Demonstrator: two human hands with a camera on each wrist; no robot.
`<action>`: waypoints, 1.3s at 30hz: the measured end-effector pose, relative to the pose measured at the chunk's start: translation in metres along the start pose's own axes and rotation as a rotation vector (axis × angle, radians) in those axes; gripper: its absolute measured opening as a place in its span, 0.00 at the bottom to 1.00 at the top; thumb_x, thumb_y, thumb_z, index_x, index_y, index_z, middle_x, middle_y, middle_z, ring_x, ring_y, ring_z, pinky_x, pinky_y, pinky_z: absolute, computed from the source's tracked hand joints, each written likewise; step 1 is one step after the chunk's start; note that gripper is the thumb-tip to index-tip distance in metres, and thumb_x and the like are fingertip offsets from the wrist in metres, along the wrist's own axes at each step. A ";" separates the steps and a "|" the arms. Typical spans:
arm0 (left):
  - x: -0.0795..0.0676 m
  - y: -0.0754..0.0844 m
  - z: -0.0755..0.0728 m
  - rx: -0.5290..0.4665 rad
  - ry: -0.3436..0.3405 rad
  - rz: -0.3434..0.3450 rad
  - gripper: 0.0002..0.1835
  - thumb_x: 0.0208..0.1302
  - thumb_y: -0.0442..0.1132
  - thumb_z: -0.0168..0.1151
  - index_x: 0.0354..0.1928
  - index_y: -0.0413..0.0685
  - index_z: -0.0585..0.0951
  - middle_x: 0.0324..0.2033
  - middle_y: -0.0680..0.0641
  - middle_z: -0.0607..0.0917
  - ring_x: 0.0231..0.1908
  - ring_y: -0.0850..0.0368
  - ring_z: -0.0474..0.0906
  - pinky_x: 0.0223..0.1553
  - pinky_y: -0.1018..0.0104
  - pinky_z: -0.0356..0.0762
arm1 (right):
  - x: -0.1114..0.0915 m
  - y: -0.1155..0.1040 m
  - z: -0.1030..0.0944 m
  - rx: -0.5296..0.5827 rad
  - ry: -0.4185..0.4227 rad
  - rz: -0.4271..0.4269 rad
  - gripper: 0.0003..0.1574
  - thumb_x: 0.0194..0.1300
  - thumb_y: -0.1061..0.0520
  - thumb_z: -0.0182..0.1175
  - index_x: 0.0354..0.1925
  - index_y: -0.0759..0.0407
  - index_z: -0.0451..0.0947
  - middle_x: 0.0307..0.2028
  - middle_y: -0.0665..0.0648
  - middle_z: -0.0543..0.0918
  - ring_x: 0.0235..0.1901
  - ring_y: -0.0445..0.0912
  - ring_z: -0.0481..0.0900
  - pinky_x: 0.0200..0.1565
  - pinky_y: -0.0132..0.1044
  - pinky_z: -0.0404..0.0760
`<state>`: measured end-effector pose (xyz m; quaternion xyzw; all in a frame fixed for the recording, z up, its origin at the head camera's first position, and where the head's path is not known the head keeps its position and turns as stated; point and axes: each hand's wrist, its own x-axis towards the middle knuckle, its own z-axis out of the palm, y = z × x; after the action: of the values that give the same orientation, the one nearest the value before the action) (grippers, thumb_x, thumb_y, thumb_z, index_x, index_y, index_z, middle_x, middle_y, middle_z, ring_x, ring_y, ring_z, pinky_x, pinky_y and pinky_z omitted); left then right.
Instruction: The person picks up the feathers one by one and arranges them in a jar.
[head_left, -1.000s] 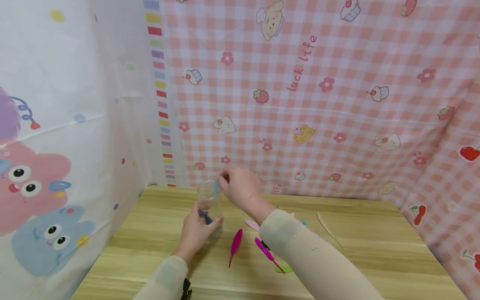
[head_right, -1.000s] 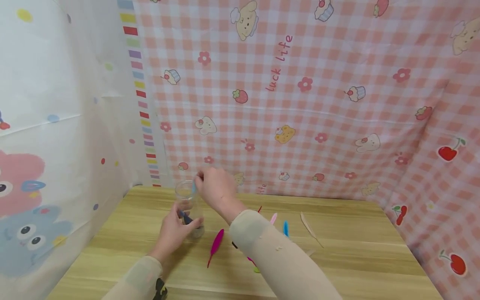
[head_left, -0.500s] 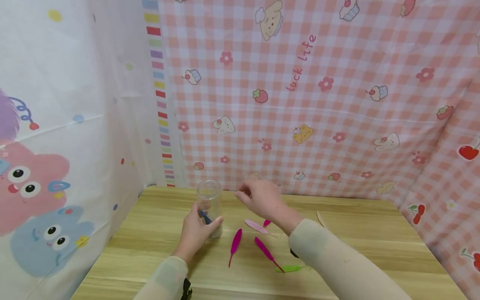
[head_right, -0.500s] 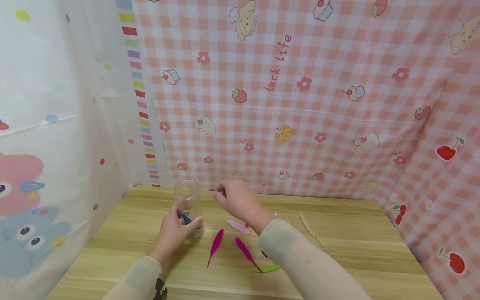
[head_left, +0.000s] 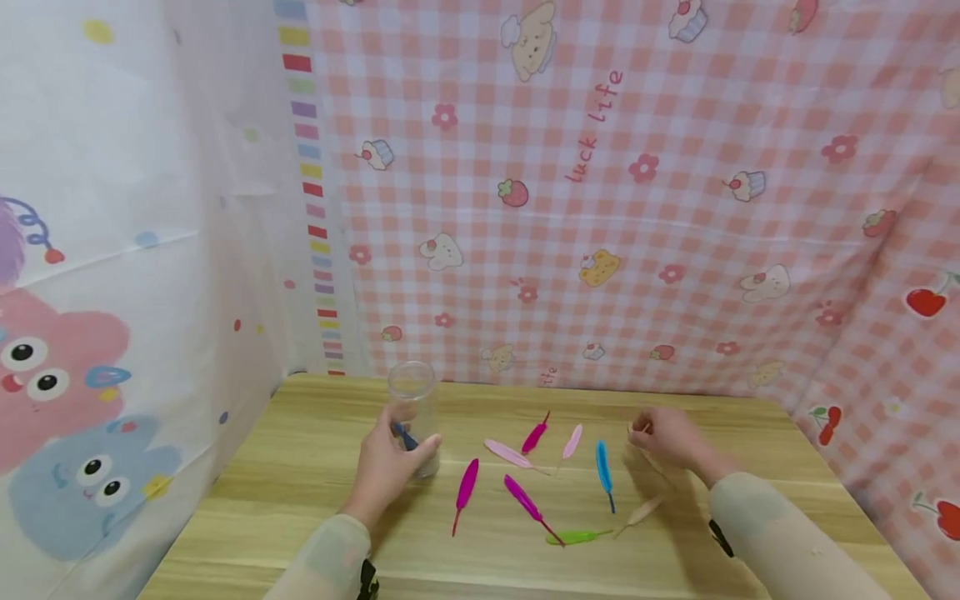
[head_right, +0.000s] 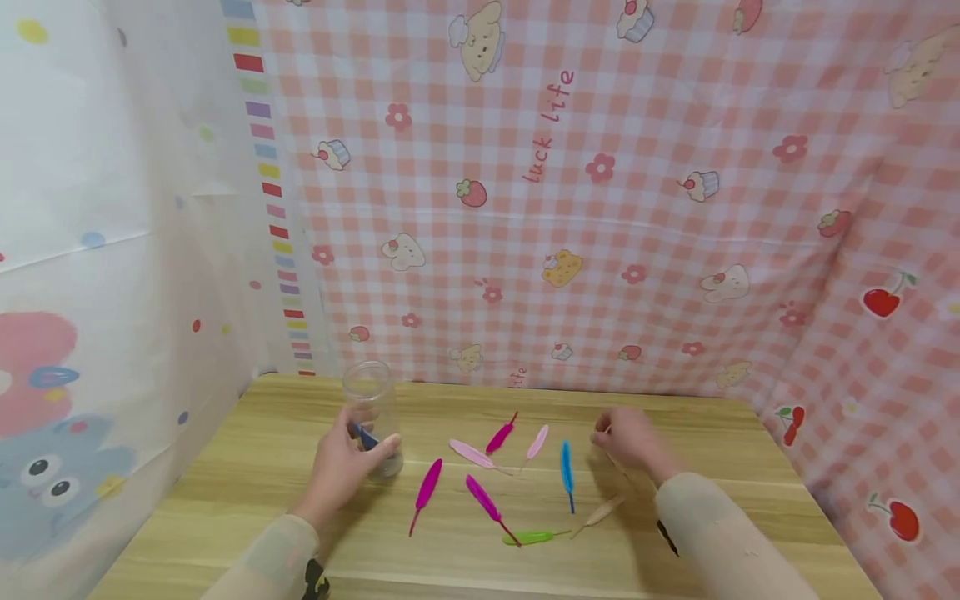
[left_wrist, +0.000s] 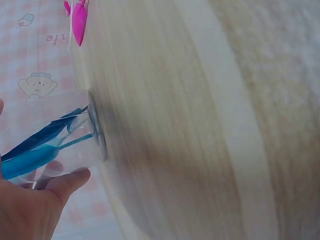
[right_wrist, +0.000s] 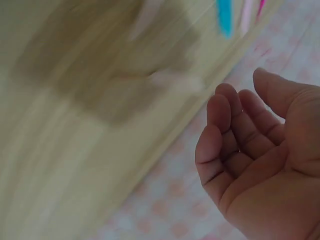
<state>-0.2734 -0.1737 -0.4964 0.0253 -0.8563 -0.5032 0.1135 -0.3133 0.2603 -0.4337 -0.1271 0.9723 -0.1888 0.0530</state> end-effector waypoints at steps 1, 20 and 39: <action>0.000 0.000 0.000 0.005 0.001 0.002 0.35 0.65 0.50 0.78 0.67 0.48 0.73 0.63 0.33 0.84 0.64 0.36 0.82 0.61 0.41 0.84 | -0.001 0.009 -0.001 0.013 0.000 0.037 0.12 0.76 0.58 0.63 0.46 0.68 0.84 0.41 0.62 0.89 0.39 0.51 0.85 0.43 0.50 0.87; 0.003 0.004 -0.003 0.019 -0.026 -0.005 0.36 0.65 0.51 0.78 0.68 0.48 0.72 0.63 0.33 0.83 0.63 0.38 0.82 0.61 0.41 0.84 | 0.023 0.033 0.043 -0.097 0.077 0.254 0.18 0.73 0.50 0.65 0.41 0.66 0.80 0.34 0.60 0.85 0.34 0.52 0.81 0.41 0.54 0.85; -0.001 0.003 -0.004 0.005 -0.029 -0.018 0.36 0.65 0.50 0.78 0.69 0.48 0.72 0.64 0.34 0.83 0.64 0.37 0.82 0.64 0.40 0.83 | 0.034 0.007 0.030 -0.062 0.132 0.257 0.15 0.75 0.56 0.54 0.36 0.61 0.83 0.32 0.60 0.85 0.30 0.52 0.80 0.32 0.50 0.82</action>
<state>-0.2710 -0.1755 -0.4922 0.0258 -0.8589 -0.5024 0.0964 -0.3437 0.2472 -0.4659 0.0093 0.9873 -0.1581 0.0087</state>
